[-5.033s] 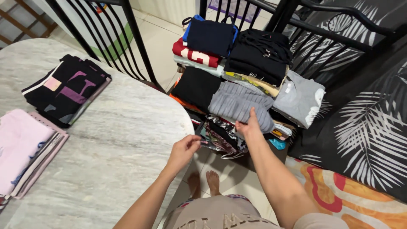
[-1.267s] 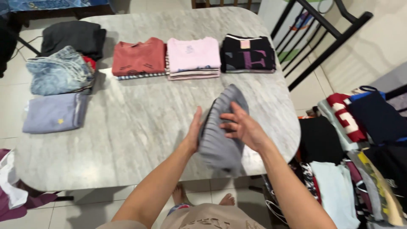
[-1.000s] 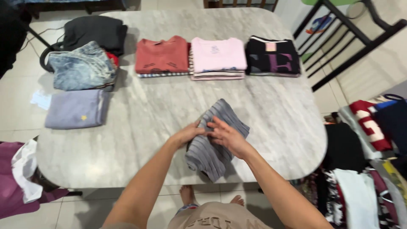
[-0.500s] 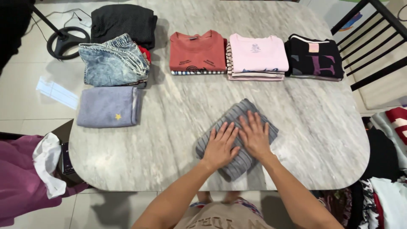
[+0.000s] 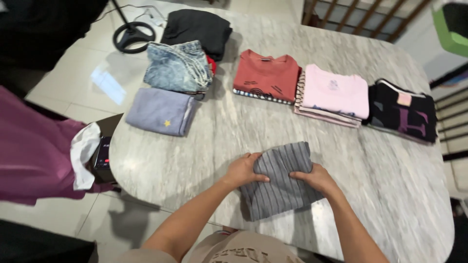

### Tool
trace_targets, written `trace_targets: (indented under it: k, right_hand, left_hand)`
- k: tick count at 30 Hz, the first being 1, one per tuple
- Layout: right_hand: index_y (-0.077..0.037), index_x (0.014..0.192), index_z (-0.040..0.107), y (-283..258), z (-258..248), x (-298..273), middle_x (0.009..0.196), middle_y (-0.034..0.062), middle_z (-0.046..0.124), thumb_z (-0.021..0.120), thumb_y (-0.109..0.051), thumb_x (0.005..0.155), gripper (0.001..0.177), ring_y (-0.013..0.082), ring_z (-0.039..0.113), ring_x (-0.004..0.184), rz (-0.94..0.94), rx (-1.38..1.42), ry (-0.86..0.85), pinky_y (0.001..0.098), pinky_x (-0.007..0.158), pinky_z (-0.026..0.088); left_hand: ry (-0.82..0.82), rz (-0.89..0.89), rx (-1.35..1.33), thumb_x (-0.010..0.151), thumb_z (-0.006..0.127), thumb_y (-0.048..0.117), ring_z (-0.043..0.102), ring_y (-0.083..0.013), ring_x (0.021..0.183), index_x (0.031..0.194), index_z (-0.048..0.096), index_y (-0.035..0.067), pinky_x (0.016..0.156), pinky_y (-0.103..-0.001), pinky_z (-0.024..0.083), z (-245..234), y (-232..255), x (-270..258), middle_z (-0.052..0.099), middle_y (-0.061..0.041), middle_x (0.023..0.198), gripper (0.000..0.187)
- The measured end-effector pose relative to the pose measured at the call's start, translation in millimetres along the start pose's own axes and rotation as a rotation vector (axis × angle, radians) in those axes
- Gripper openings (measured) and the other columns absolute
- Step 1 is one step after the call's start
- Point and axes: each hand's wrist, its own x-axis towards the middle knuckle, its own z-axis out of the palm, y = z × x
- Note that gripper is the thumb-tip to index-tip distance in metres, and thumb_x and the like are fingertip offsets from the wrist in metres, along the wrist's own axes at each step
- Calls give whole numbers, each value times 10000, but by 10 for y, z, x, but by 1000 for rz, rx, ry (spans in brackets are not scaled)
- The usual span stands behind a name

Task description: Sorting and moving folded clothes from a storage rack to a table.

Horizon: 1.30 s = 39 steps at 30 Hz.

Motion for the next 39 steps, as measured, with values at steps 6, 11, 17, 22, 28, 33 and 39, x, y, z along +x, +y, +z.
trace_targets:
  k: [6,11,17,22,28,33,39]
  right_hand:
    - [75,1240,662,-365,-127,20,1092,181,755,805,-197,774,558,273,742,926,-86,794,-268,444,801,599]
    - [44,1275,644,-696,-270,325,1135,162,742,767,-224,801,558,271,735,962,-231,1017,-275,428,846,595]
    - [-33,1372,579,-1624,-407,269,1243,119,737,714,-326,823,636,253,730,1075,-210,1350,-178,403,931,584]
    - [-7,1404,560,-2197,-190,631,1255,117,709,751,-303,852,656,246,705,1100,-288,1436,-236,409,973,578]
    - [-36,1299,622,-3475,-111,1034,1185,89,750,729,-269,840,525,221,726,1056,-217,1167,-135,413,927,586]
    - [-35,1357,611,-4218,-189,1592,1215,127,702,714,-317,899,547,267,686,1038,-230,1293,-254,474,863,578]
    - [-120,1497,433,-4789,-279,2222,1334,78,615,666,-126,881,659,225,629,1171,-479,1176,-40,439,951,560]
  left_hand:
    - [143,24,-250,694,887,558,656,-301,1222,1405,597,91,1024,-382,512,-134,-283,81,685,-150,1312,898]
    - [262,-305,-854,701,727,707,629,-280,1218,1446,547,124,980,-468,514,-447,-373,130,664,-100,1347,963]
    - [-196,-385,-1749,673,371,979,653,-420,1144,1453,502,99,936,-577,504,-828,-597,93,608,-164,1396,1183]
    - [-97,-196,-2031,765,396,950,649,-341,1252,1504,479,-2,1051,-484,525,-1855,-759,417,631,-188,1416,1209]
    - [12,-159,-1295,853,741,429,663,-205,1143,1424,547,72,919,-381,582,-3272,-1319,1024,672,-72,1285,700]
    - [233,-190,-1177,763,667,-3,686,-265,1007,1252,559,9,831,-399,607,-3901,-1878,1716,678,-141,1157,501]
    - [243,-218,-1106,812,607,7,664,-228,972,1236,585,-28,837,-376,566,-4414,-2260,2492,690,-138,1142,427]
